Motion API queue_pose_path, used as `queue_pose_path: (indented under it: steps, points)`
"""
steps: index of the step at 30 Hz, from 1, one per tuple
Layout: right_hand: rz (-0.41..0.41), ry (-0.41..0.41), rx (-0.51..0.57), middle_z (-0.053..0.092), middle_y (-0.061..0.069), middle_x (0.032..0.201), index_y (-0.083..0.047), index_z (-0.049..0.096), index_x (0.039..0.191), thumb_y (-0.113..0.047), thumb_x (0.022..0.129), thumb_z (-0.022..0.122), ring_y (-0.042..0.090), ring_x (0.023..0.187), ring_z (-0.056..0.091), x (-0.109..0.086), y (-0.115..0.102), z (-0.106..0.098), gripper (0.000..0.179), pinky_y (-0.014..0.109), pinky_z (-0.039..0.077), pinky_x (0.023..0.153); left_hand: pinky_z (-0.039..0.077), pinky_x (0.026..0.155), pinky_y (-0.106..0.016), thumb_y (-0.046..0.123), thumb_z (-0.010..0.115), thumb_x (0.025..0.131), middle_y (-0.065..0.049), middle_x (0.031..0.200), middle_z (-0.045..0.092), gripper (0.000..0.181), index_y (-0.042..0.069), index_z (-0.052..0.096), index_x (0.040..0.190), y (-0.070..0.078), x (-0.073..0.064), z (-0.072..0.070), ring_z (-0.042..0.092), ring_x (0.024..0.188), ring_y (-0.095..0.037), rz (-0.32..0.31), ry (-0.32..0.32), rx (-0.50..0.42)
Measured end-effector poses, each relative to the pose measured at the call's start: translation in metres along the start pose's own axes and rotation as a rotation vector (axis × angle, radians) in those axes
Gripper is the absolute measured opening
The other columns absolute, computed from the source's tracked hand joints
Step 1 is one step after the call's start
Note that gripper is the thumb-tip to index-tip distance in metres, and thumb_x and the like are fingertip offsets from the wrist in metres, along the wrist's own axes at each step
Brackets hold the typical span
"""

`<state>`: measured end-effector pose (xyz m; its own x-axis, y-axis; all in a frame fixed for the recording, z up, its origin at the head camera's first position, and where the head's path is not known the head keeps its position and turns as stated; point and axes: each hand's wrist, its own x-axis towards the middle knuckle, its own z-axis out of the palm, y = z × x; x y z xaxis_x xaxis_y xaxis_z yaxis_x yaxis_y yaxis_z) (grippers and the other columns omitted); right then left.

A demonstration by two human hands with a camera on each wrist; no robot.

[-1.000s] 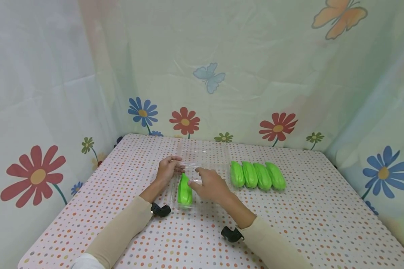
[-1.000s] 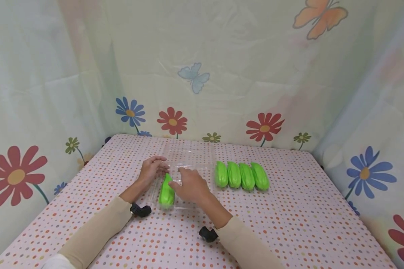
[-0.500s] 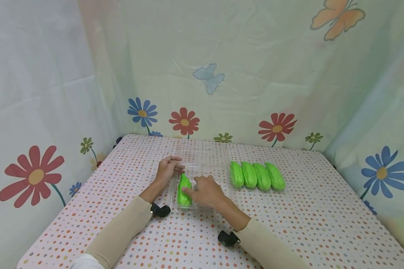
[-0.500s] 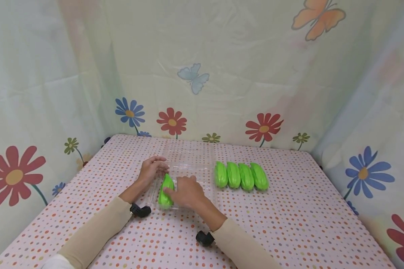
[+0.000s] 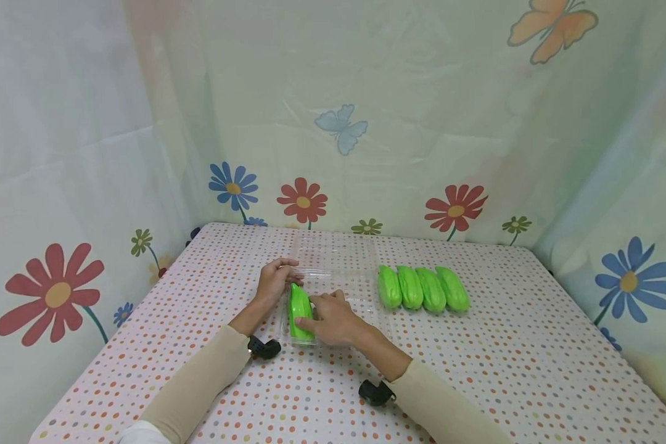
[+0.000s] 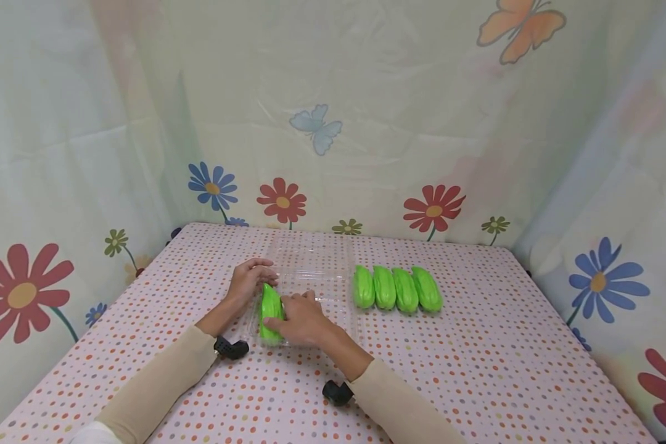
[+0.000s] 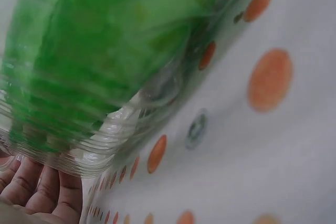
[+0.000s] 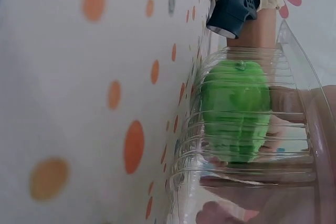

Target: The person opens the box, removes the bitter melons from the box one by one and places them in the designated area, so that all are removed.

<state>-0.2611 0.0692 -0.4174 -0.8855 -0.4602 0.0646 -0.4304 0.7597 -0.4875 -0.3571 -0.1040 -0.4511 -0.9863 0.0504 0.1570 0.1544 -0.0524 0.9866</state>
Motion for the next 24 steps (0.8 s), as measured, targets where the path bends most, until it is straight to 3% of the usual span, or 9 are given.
queue_pose_path:
  steps: [4,7,9,14,16,24]
  points:
    - [-0.003,-0.008,0.077,0.070,0.009,0.113,0.001,0.053,0.142,-0.043,0.098,0.063,0.032,0.119,0.052,-0.001,0.000,0.000,0.063,0.046,0.045,0.098,0.059,0.067,-0.025,0.002,0.045,0.097,-0.035,0.102,0.070,0.033,-0.009,0.061,0.124,0.000,0.000,-0.001,0.074,0.084,-0.040,-0.010,-0.009,-0.010]
    - [0.009,-0.013,0.140,0.067,0.012,0.119,0.002,0.049,0.146,-0.041,0.098,0.065,0.031,0.120,0.055,-0.001,0.000,0.000,0.066,0.044,0.051,0.095,0.060,0.067,-0.026,-0.001,0.044,0.096,-0.038,0.103,0.068,0.032,-0.010,0.062,0.121,0.006,-0.002,-0.002,0.071,0.090,-0.047,-0.025,-0.020,-0.025]
    - [0.001,-0.012,0.180,0.065,0.016,0.126,0.003,0.046,0.147,-0.039,0.098,0.065,0.030,0.121,0.058,-0.001,0.000,-0.001,0.067,0.042,0.053,0.097,0.060,0.066,-0.026,-0.004,0.045,0.095,-0.038,0.100,0.068,0.030,-0.011,0.063,0.117,0.015,-0.007,-0.001,0.072,0.088,-0.046,-0.019,-0.026,-0.043]
    - [-0.006,0.003,0.213,0.060,0.023,0.136,0.004,0.040,0.150,-0.033,0.097,0.067,0.032,0.123,0.061,-0.001,0.000,-0.001,0.070,0.041,0.053,0.100,0.060,0.063,-0.024,-0.002,0.046,0.092,-0.030,0.093,0.070,0.033,-0.014,0.062,0.118,0.008,-0.005,0.001,0.075,0.079,-0.031,-0.001,0.007,-0.046]
    - [-0.004,0.013,0.210,0.060,0.024,0.135,0.005,0.038,0.151,-0.031,0.097,0.068,0.033,0.121,0.062,-0.002,0.000,-0.002,0.071,0.042,0.054,0.099,0.060,0.063,-0.024,-0.001,0.047,0.092,-0.027,0.092,0.071,0.035,-0.014,0.061,0.121,-0.001,0.001,0.001,0.075,0.079,-0.029,-0.002,0.020,-0.041]
    - [-0.035,0.054,0.189,0.065,0.013,0.118,0.005,0.041,0.149,-0.021,0.093,0.069,0.018,0.097,0.062,-0.002,0.000,-0.003,0.068,0.036,0.054,0.086,0.060,0.062,-0.026,0.000,0.046,0.092,-0.017,0.085,0.074,0.037,-0.014,0.060,0.123,-0.001,0.001,0.001,0.074,0.071,-0.021,0.002,0.017,-0.040]
